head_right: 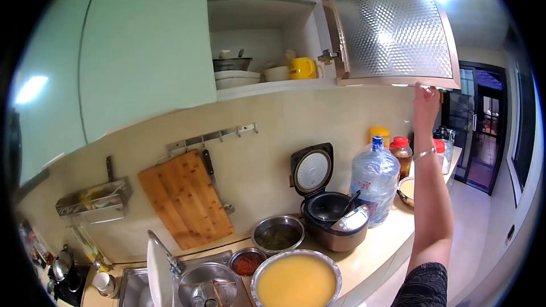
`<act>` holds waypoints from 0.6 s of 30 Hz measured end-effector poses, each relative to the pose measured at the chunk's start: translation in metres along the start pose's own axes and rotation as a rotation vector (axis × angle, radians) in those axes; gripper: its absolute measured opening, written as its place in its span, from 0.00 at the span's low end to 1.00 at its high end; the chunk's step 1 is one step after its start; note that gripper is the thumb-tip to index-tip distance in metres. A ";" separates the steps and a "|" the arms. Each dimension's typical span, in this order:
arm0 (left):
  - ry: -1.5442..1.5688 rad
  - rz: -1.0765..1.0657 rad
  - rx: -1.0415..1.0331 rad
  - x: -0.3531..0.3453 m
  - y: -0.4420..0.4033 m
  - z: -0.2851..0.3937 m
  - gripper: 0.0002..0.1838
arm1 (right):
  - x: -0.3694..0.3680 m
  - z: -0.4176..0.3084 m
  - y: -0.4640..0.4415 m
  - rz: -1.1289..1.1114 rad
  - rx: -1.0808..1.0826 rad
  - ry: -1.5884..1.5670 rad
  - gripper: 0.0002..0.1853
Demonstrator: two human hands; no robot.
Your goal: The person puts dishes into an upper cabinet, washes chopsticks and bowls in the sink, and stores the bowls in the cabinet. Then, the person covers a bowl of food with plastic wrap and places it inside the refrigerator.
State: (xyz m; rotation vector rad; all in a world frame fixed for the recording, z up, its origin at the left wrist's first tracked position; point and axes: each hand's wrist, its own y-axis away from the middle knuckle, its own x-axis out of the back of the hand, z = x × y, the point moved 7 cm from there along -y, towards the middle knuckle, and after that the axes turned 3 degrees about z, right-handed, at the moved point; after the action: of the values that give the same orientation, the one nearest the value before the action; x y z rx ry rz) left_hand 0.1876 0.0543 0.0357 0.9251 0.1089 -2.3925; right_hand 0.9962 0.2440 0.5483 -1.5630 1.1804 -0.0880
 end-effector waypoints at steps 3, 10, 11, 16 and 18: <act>0.141 0.053 0.019 -0.076 0.036 0.038 0.19 | -0.044 -0.067 0.106 -0.456 0.079 0.083 0.14; 0.038 -0.165 0.314 -0.122 0.004 0.010 0.21 | -0.039 -0.251 0.377 -1.315 0.699 -0.743 0.28; 0.041 -0.154 0.306 -0.137 0.013 0.013 0.21 | -0.036 -0.247 0.382 -1.315 0.698 -0.758 0.28; -0.102 -0.331 0.293 -0.207 0.022 0.024 0.28 | -0.017 -0.238 0.352 -1.010 0.805 -0.745 0.15; -0.230 -0.370 0.295 -0.225 0.021 0.031 0.24 | -0.011 -0.236 0.338 -1.032 0.856 -0.710 0.14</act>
State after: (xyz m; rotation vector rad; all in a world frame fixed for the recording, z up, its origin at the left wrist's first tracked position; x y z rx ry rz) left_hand 0.3152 0.1362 0.2055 0.8036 -0.1816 -2.8979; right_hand 0.6379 0.1274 0.3813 -1.0936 -0.3007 -0.5747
